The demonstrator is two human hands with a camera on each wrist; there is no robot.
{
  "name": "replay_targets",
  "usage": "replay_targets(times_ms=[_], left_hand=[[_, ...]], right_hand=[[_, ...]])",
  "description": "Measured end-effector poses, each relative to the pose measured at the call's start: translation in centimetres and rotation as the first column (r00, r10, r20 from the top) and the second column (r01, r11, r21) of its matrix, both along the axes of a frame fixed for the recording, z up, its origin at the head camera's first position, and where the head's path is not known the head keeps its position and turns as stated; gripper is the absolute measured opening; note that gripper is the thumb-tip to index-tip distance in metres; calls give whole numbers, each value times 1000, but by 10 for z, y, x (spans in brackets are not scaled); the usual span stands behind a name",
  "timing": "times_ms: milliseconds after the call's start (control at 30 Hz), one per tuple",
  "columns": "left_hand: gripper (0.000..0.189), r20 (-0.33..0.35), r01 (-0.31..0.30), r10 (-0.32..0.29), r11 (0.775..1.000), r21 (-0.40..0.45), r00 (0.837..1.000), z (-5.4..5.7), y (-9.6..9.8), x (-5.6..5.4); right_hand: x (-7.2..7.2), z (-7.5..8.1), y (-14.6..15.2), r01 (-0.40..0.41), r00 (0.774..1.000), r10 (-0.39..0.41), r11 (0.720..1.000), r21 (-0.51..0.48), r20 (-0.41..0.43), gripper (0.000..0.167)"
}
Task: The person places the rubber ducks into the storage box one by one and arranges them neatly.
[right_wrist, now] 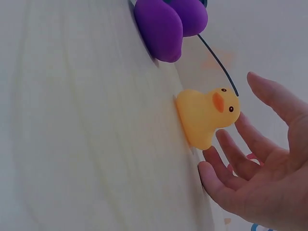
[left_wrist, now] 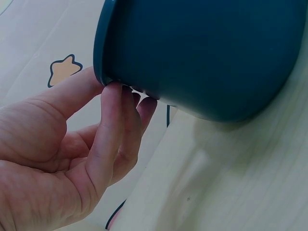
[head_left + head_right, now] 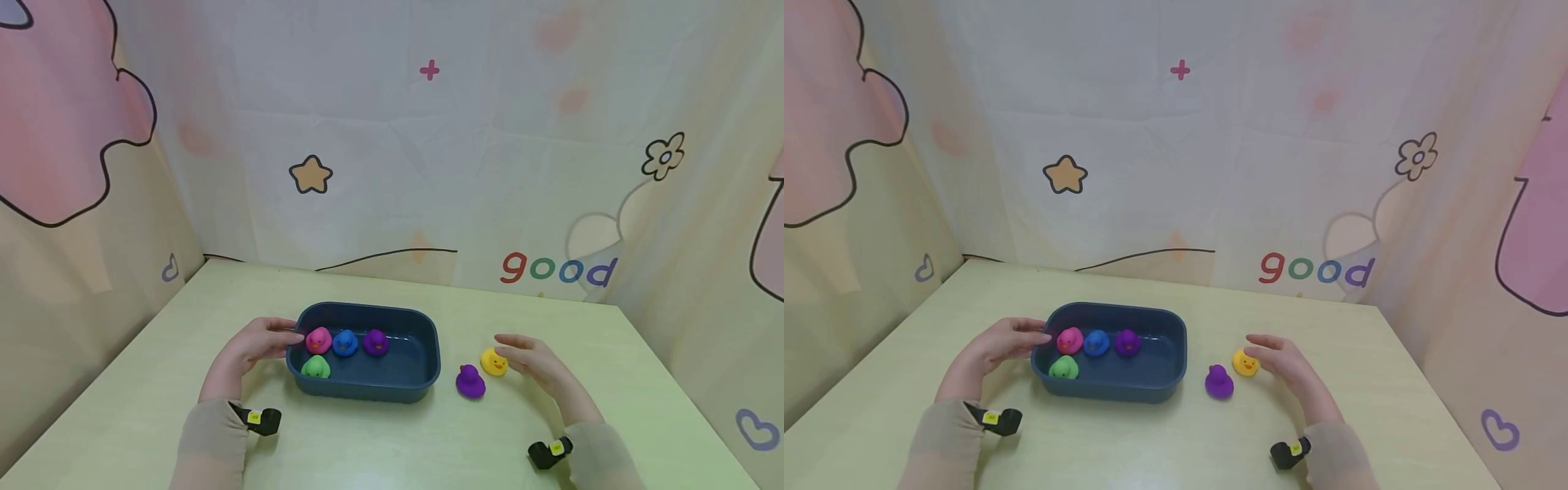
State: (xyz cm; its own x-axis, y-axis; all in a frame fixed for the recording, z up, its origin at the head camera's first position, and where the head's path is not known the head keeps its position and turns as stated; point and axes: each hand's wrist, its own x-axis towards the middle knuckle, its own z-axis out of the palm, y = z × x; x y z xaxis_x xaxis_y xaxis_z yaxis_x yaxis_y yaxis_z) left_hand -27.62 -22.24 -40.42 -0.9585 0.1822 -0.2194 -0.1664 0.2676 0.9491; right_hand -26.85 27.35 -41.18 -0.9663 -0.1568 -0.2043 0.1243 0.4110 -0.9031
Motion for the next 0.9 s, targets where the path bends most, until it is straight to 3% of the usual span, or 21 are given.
replay_targets(times_ms=[367, 600, 900], left_hand=[[62, 1, 0, 0, 1000, -11, 1000, 1, 0, 1], [60, 5, 2, -1, 1000, -17, 1000, 1, 0, 1], [59, 4, -1, 1, 1000, -21, 1000, -1, -1, -1]], right_hand=[[-3, -11, 10, -65, 998, 65, 998, 0, -13, 64], [-2, -18, 13, -127, 989, 128, 992, 11, -69, 68], [1, -21, 7, -88, 990, 95, 993, 75, -107, 61]])
